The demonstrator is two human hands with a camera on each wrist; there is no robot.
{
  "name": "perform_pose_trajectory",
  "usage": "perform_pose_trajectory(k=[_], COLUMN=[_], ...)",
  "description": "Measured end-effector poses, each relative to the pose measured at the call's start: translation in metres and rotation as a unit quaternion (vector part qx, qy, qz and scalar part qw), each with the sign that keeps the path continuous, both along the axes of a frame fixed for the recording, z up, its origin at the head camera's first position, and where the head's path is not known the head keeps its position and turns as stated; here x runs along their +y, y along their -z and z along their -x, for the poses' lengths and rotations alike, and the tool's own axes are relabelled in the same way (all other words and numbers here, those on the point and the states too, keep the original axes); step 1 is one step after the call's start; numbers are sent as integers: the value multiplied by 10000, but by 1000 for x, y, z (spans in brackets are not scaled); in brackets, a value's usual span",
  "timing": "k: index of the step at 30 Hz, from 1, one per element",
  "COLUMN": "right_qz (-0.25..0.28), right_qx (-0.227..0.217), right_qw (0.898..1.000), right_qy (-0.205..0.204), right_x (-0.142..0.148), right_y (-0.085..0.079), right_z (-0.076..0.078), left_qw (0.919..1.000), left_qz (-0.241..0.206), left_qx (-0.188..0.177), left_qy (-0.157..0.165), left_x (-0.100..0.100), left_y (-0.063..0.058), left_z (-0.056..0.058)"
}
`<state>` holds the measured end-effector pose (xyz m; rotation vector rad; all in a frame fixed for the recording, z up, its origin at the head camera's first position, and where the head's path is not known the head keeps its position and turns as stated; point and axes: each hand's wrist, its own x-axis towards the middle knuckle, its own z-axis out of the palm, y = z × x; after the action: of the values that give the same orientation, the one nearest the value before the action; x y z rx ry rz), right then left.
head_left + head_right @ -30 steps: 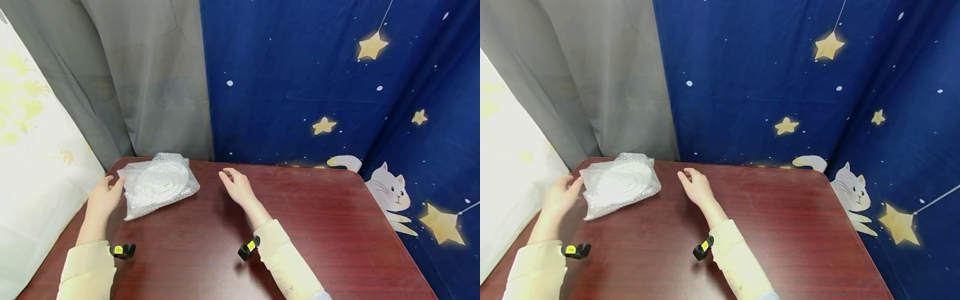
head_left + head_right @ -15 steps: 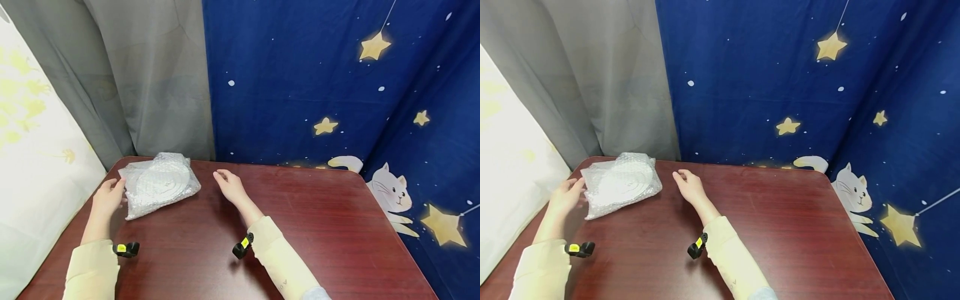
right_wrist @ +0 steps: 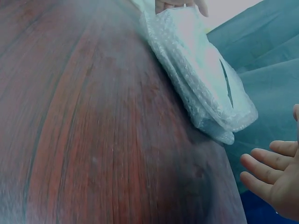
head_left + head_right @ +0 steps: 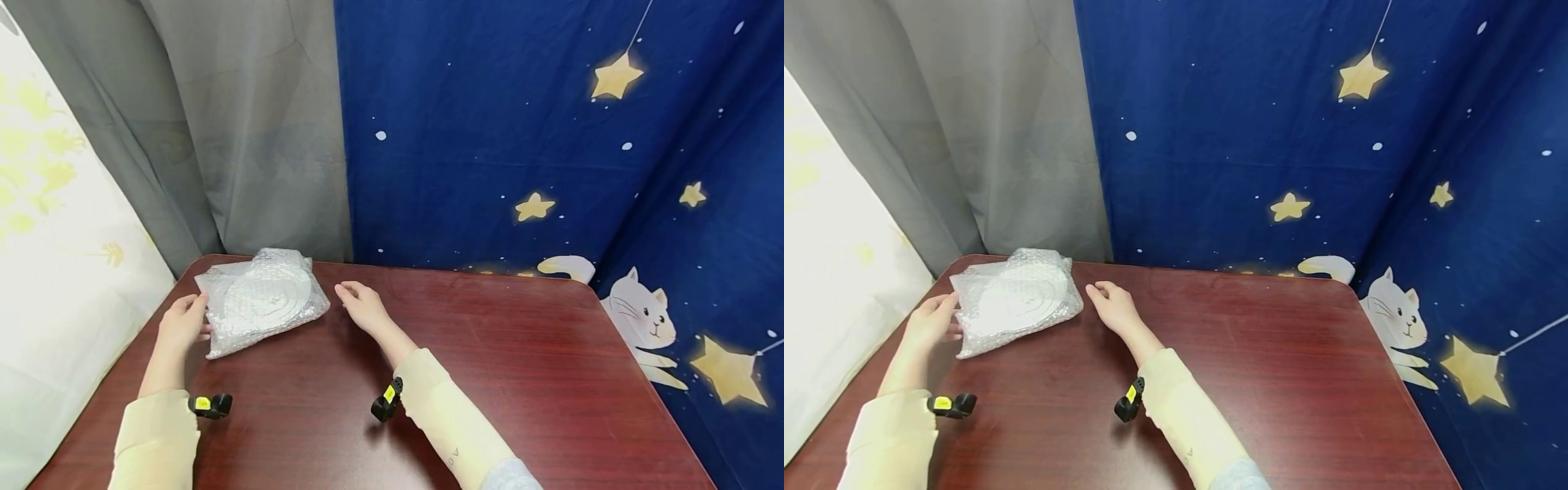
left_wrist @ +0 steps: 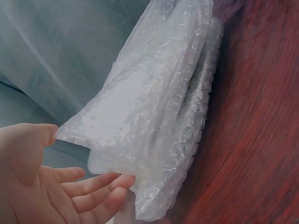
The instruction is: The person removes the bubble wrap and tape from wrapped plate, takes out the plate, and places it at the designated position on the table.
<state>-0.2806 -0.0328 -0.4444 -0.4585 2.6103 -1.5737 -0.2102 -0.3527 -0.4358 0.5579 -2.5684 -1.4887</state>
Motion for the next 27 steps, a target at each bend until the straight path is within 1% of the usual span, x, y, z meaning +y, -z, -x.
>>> perform_pose_trajectory(k=[4,7,10,13,17,20,23,27], right_qz=[231,545,947,1205,1257,1267,1246,1222], right_qx=[-238,-511,-891,-1187,-1339,-1413,-1454,-1513], right_qw=[9994,9972,9915,9856,9830,9818,9815,9809], right_qy=[-25,-38,-58,-86,-74,-30,-6,-62], right_x=[-6,-11,-15,-18,-21,-23,-27,-33], right_y=[1,2,2,3,4,4,5,6], right_z=[2,4,5,6,6,6,6,5], left_qw=[9998,9996,9992,9981,9960,9953,9949,9943], left_qz=[-169,-247,-364,-574,-830,-907,-945,-971], left_qx=[-34,-23,-46,-110,-137,-168,-243,-314], left_qy=[-59,-110,-150,-219,-311,-290,-254,-312], left_x=[0,0,1,3,6,7,6,3], left_y=[3,4,4,5,7,7,8,10], left_z=[1,2,3,6,10,12,12,10])
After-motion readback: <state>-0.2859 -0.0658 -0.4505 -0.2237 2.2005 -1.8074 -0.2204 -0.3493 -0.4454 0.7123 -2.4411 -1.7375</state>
